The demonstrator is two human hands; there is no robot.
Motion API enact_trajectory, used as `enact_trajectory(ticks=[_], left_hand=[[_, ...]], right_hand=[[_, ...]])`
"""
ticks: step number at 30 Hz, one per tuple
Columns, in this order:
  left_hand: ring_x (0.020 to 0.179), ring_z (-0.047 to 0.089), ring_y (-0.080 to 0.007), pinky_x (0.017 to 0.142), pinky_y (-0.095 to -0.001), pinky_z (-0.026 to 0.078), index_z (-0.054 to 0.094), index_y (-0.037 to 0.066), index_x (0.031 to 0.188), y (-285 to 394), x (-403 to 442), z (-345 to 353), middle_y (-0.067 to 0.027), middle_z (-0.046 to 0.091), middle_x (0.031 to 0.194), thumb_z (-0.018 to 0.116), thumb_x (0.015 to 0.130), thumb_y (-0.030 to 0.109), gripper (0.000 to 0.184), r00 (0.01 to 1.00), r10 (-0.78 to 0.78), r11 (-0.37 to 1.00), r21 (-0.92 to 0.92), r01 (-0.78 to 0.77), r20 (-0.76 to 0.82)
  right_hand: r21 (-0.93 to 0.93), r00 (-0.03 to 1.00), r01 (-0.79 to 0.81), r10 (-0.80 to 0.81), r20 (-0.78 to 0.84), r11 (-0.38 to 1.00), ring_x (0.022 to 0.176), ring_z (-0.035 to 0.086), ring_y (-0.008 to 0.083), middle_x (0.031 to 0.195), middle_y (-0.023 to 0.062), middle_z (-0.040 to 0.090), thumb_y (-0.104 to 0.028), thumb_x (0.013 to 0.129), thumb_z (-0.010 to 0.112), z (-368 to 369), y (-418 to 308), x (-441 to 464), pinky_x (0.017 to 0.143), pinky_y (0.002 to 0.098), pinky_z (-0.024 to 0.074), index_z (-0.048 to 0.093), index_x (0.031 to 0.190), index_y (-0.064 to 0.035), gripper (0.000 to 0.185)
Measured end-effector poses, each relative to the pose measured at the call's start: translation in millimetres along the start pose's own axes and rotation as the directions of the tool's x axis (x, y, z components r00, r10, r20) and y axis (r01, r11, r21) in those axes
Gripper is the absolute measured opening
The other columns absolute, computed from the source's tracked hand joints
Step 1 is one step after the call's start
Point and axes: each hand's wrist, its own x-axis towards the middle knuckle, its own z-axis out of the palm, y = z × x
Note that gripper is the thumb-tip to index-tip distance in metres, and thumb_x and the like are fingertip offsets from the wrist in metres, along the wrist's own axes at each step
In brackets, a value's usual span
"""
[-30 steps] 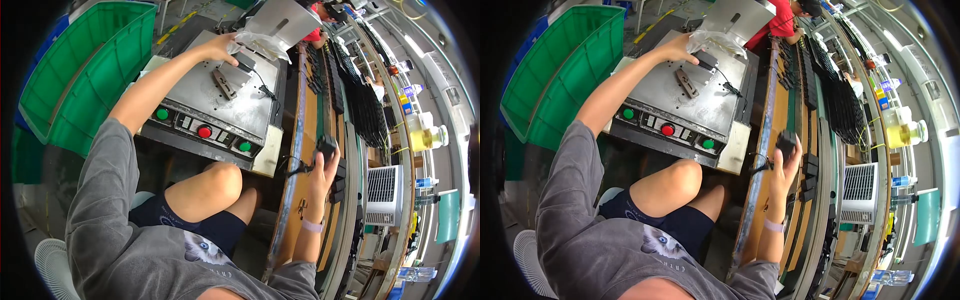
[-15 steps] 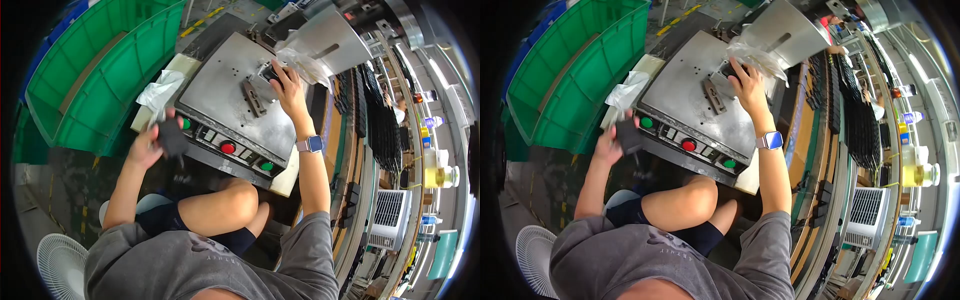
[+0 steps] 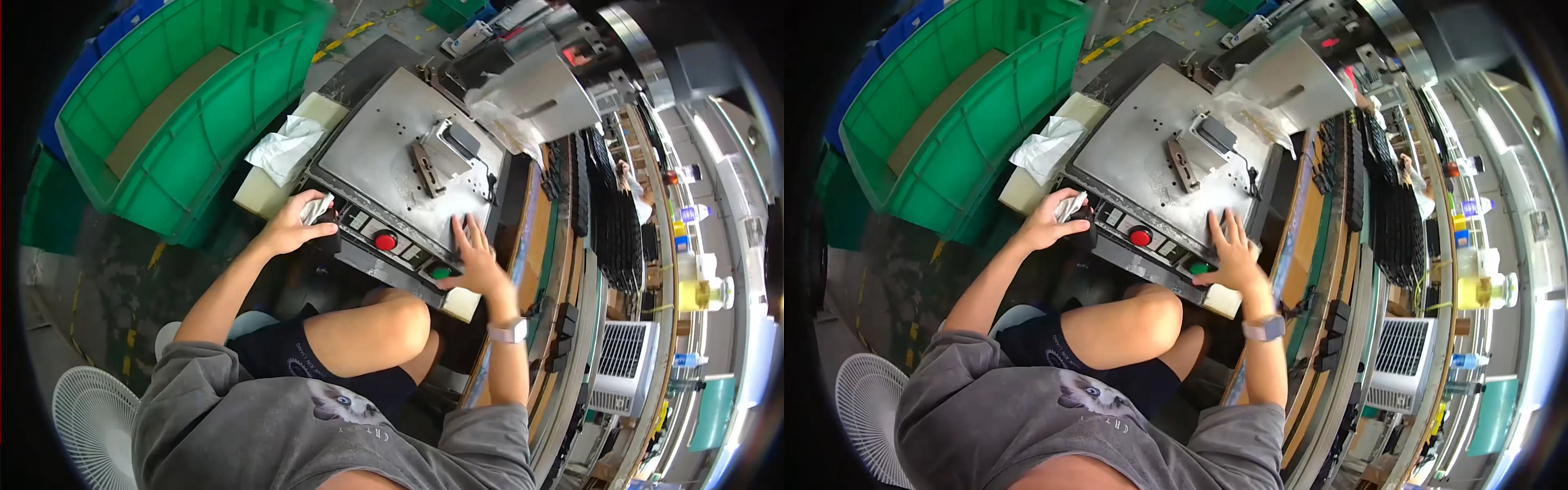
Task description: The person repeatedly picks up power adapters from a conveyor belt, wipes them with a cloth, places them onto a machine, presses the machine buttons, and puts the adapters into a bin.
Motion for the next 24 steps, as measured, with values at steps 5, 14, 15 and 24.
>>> enact_trajectory(ticks=[5, 14, 15, 24], left_hand=[[0.103, 0.062, -0.0142, 0.093, -0.0293, 0.048, 0.056, -0.002, 0.116, 61.5, -17.2, 0.0, -0.0083, 0.066, 0.107, 0.08, 0.079, 0.006, 0.045, 0.994, 0.036, 0.984, -0.179, -0.016, 0.105], [0.075, 0.063, -0.0171, 0.071, -0.0315, 0.049, 0.065, 0.0, 0.091, 197.7, 24.5, 144.6, -0.0103, 0.068, 0.086, 0.074, 0.084, 0.025, 0.027, 0.808, 0.449, 0.769, 0.295, -0.567, 0.383], [0.073, 0.062, -0.0171, 0.07, -0.031, 0.049, 0.066, 0.0, 0.091, 186.0, 34.2, 152.6, -0.0077, 0.066, 0.084, 0.07, 0.087, 0.022, 0.023, 0.774, 0.548, 0.668, 0.39, -0.633, 0.317], [0.083, 0.054, -0.0152, 0.078, -0.0293, 0.043, 0.06, 0.002, 0.09, 211.7, 24.7, 223.7, -0.005, 0.058, 0.085, 0.045, 0.105, 0.026, 0.032, 0.668, 0.721, 0.649, 0.16, -0.744, 0.184]], right_hand=[[0.02, 0.875, 0.069, -0.05, -0.482, 0.997, 0.136, 0.034, 0.0429, 0.149, 0.0216, 0.032, -0.032, 0.064, 0.088, 25.4, -23.6, -47.1, 0.111, 0.0529, 0.0312, 0.03, 0.15, -0.0063, 0.107], [0.698, 0.842, 0.304, -0.16, -0.516, -0.648, 0.114, 0.057, 0.0203, 0.12, 0.0092, 0.058, -0.012, 0.081, 0.074, -1.4, -88.9, -10.2, 0.101, 0.0397, 0.0483, 0.049, 0.127, -0.0022, 0.053], [0.65, 0.869, 0.305, -0.077, -0.489, -0.696, 0.113, 0.058, 0.022, 0.12, 0.0103, 0.058, -0.011, 0.083, 0.071, 8.7, -87.5, -4.7, 0.101, 0.0413, 0.0491, 0.05, 0.128, -0.0021, 0.051], [0.487, 0.846, 0.53, 0.398, -0.354, -0.694, 0.071, 0.068, 0.0234, 0.08, 0.0131, 0.066, -0.049, 0.097, 0.056, -9.3, 20.2, -85.4, 0.064, 0.0348, 0.0563, 0.06, 0.101, -0.0006, 0.049]])
